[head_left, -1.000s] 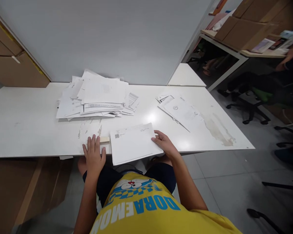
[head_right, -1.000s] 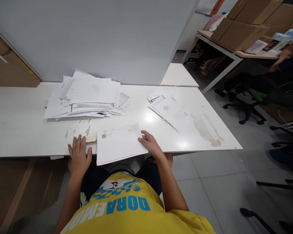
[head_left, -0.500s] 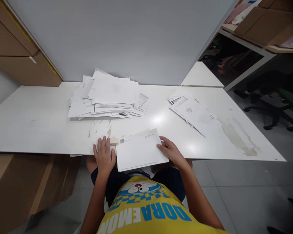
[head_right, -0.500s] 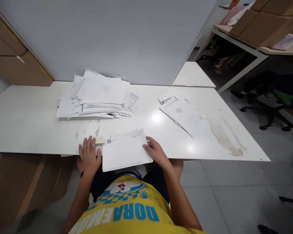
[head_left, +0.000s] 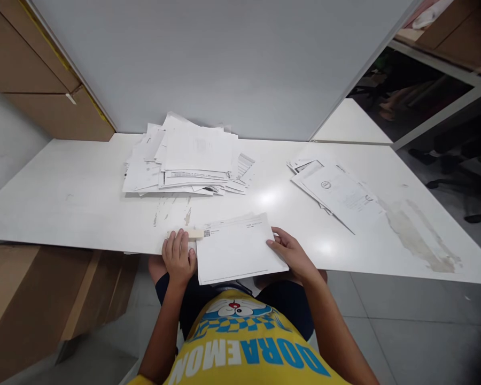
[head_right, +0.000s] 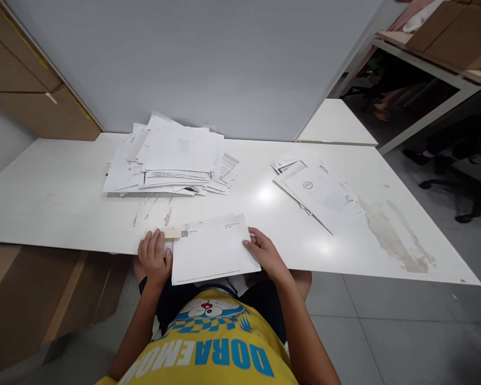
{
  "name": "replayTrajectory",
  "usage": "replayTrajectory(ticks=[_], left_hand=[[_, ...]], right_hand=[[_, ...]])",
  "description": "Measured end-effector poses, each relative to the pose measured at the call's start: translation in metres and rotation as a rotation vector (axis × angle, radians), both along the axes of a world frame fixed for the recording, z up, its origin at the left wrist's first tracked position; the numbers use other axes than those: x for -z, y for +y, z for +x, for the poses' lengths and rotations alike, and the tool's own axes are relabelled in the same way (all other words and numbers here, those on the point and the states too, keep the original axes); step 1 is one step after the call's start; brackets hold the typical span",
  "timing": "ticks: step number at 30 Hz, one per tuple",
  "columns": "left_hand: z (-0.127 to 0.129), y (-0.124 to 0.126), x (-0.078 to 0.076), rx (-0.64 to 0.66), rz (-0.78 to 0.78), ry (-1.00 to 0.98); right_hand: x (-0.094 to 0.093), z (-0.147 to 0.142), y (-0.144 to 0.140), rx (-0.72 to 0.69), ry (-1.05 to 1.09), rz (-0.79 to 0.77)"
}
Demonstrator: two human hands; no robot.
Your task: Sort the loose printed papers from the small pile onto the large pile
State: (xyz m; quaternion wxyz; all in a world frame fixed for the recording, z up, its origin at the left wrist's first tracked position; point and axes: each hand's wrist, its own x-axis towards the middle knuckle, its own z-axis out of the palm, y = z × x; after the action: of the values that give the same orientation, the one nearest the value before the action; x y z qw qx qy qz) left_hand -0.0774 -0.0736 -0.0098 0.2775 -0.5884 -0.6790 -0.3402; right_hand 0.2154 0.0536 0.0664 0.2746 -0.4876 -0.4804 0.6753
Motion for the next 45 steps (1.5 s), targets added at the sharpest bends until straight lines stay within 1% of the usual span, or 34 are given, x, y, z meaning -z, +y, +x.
replayTrajectory(ticks=[4, 8, 11, 18, 20, 24, 29, 32, 36, 41, 43, 45], left_hand=[[-0.002, -0.004, -0.004, 0.03, 0.031, 0.017], [-0.003, -0.004, -0.01, 0.029, 0.015, 0.067], [-0.005, 0.0, -0.009, 0.033, 0.045, 0.093], [-0.014, 0.012, 0.008, 0.029, 0.226, 0.173], [-0.015, 0.014, 0.012, 0.026, 0.256, 0.181], [-0.017, 0.015, 0.022, -0.018, 0.246, 0.135], [-0.018, 0.013, 0.034, -0.062, 0.194, 0.094], [-0.018, 0.012, 0.036, -0.068, 0.162, 0.072], [-0.017, 0.011, 0.034, -0.062, 0.136, 0.047], [-0.018, 0.014, 0.032, -0.059, 0.15, 0.019], [-0.019, 0.015, 0.031, -0.052, 0.167, 0.024], [-0.02, 0.015, 0.031, -0.047, 0.18, 0.036]], right_hand=[[-0.001, 0.002, 0.0, -0.011, 0.025, -0.002], [0.0, 0.004, -0.001, -0.028, 0.051, -0.01], [0.0, 0.005, -0.001, -0.012, 0.061, -0.017], [0.001, 0.006, -0.001, 0.004, 0.062, -0.031], [0.003, 0.006, -0.001, 0.001, 0.067, -0.032], [0.004, 0.007, -0.001, -0.006, 0.07, -0.034], [-0.001, 0.007, -0.001, -0.028, 0.032, -0.017], [-0.002, 0.005, -0.003, -0.045, -0.002, 0.029], [0.001, 0.002, -0.006, -0.064, -0.039, 0.087], [0.005, 0.008, -0.011, -0.082, -0.09, 0.183], [0.002, 0.016, -0.012, -0.031, -0.165, 0.296], [-0.005, 0.025, -0.009, 0.115, -0.232, 0.465]])
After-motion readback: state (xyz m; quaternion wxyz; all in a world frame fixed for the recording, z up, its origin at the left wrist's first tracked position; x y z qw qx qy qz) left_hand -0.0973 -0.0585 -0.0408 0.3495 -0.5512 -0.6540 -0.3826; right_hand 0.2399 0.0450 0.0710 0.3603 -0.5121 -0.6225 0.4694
